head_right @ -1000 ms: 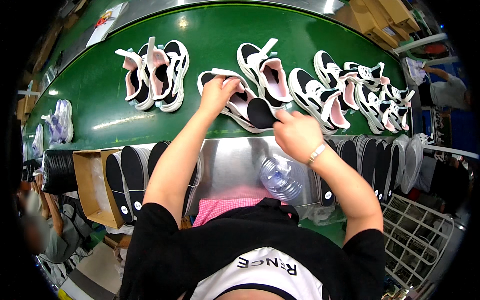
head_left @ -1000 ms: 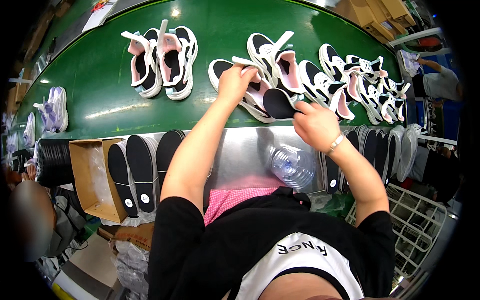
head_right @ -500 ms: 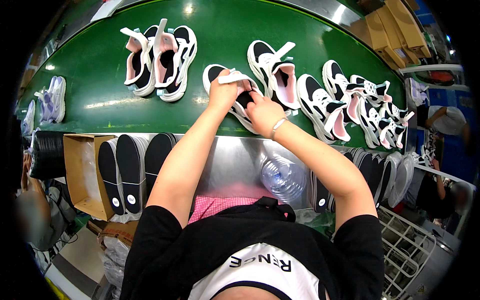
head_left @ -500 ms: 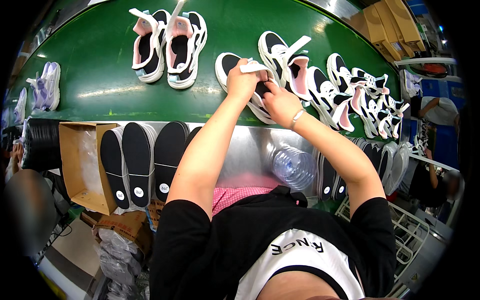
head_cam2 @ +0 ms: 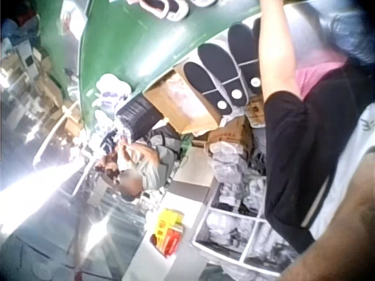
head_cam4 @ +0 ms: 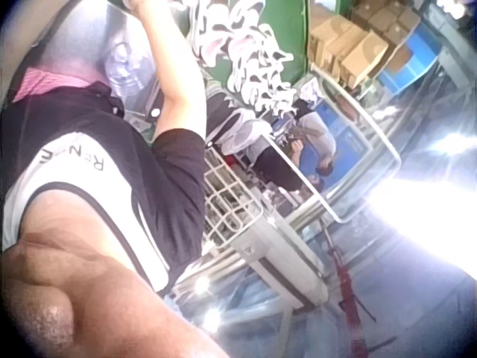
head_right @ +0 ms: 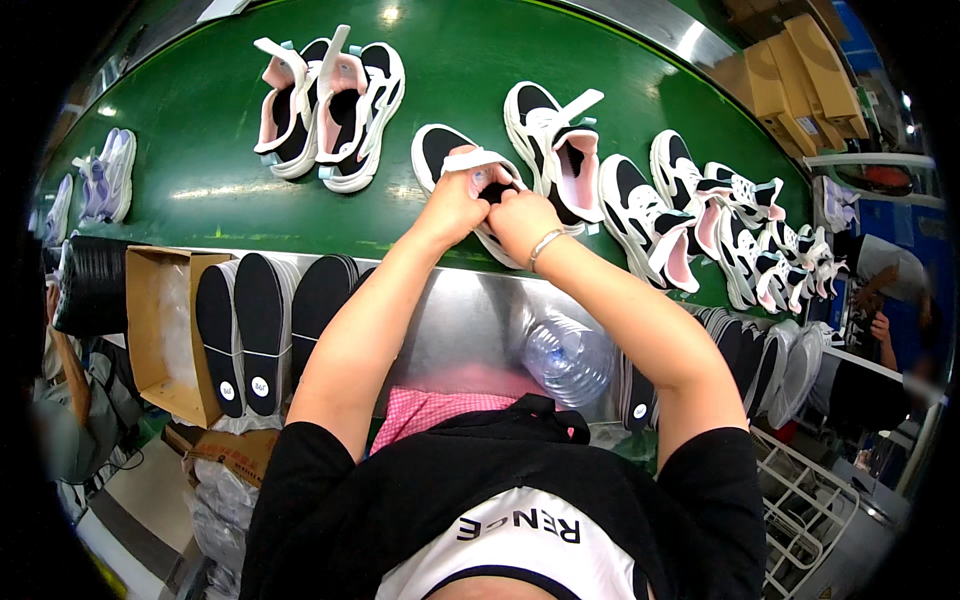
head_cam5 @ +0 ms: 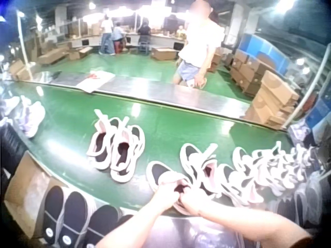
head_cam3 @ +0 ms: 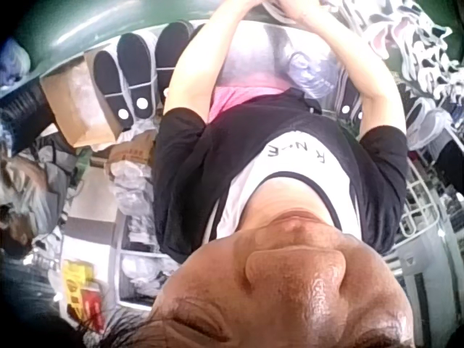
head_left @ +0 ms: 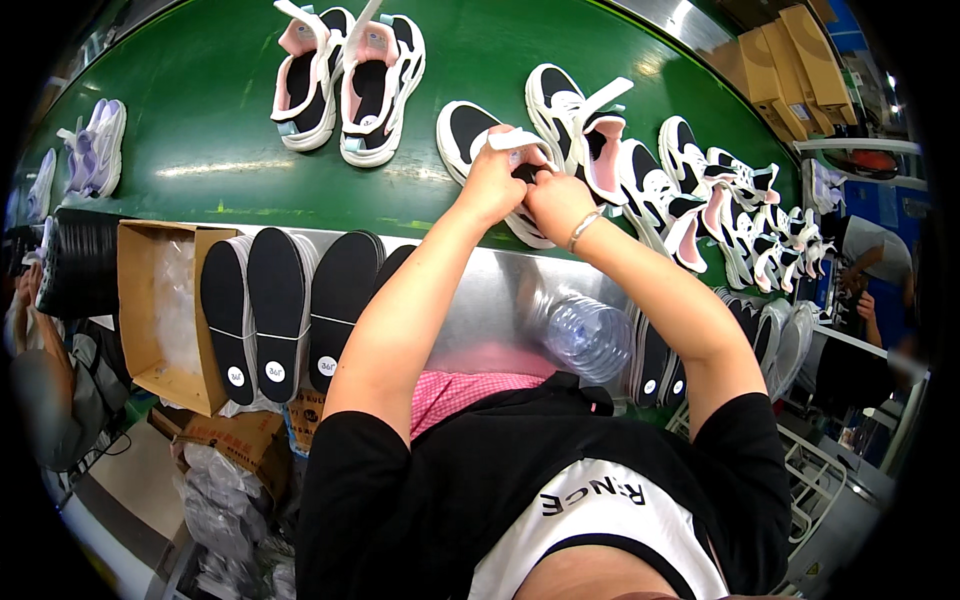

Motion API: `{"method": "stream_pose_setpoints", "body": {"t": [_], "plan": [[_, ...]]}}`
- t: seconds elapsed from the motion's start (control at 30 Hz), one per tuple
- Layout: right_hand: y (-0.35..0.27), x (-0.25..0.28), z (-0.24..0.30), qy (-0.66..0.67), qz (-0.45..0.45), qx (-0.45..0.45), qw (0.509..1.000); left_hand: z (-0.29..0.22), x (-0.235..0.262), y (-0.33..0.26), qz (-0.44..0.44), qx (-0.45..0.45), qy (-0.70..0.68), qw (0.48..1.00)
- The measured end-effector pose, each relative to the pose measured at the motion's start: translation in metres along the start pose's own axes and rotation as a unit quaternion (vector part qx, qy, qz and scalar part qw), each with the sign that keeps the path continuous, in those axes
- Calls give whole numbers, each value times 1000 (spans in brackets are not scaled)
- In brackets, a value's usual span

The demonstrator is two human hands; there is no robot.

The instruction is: The person matches insoles to shoes by selecting insoles from stacks, placing them into pairs of sneakers on a conveyor belt, and retrieving more insoles from a storage rack.

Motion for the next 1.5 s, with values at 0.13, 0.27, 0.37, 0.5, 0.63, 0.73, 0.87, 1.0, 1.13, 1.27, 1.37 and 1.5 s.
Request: {"method": "stream_pose_setpoints", "body": {"t": [0.13, 0.27, 0.37, 0.5, 0.63, 0.73, 0.87, 1.0, 1.13, 1.27, 1.37, 1.5], "plan": [[9, -19, 0, 25, -17, 13, 999, -7, 4, -7, 9, 47, -138, 989], [33, -30, -5, 51, 73, -8, 996, 12, 9, -9, -68, 105, -175, 977], [35, -25, -5, 25, 203, 21, 979, 4, 11, -11, -89, 142, -141, 976], [40, -27, -4, -43, 274, 45, 960, 11, 9, -7, -94, 150, -142, 974], [34, -10, 11, -74, 209, -10, 975, 20, 10, -7, -107, 151, -147, 972], [30, -12, 4, -73, 196, -15, 978, 10, 9, -4, -91, 167, -47, 981], [18, 1, -1, -41, 229, 6, 973, 11, 9, -3, -105, 148, -85, 980], [-6, 1, 0, 40, 263, -12, 964, 7, 7, -5, -111, 104, -144, 978], [-5, -20, -2, -8, 257, 47, 965, 10, 3, -5, -113, 147, -93, 978], [-6, -27, -3, -18, 227, 65, 971, 9, 3, -8, -116, 92, -107, 983], [-3, -33, -5, -23, 203, 71, 976, 0, -8, -7, -76, -23, 47, 996], [-14, -33, -7, -5, 150, 54, 987, -7, -7, -5, -114, -20, 111, 987]]}}
Point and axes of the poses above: each hand's wrist, its own y-axis towards the middle knuckle, its own x-axis out of the back of the hand, z = x × y, the point moved 3 cm from there along y, towards the middle knuckle, and after that the axes turned 5 degrees about z, right-handed, at the moved point
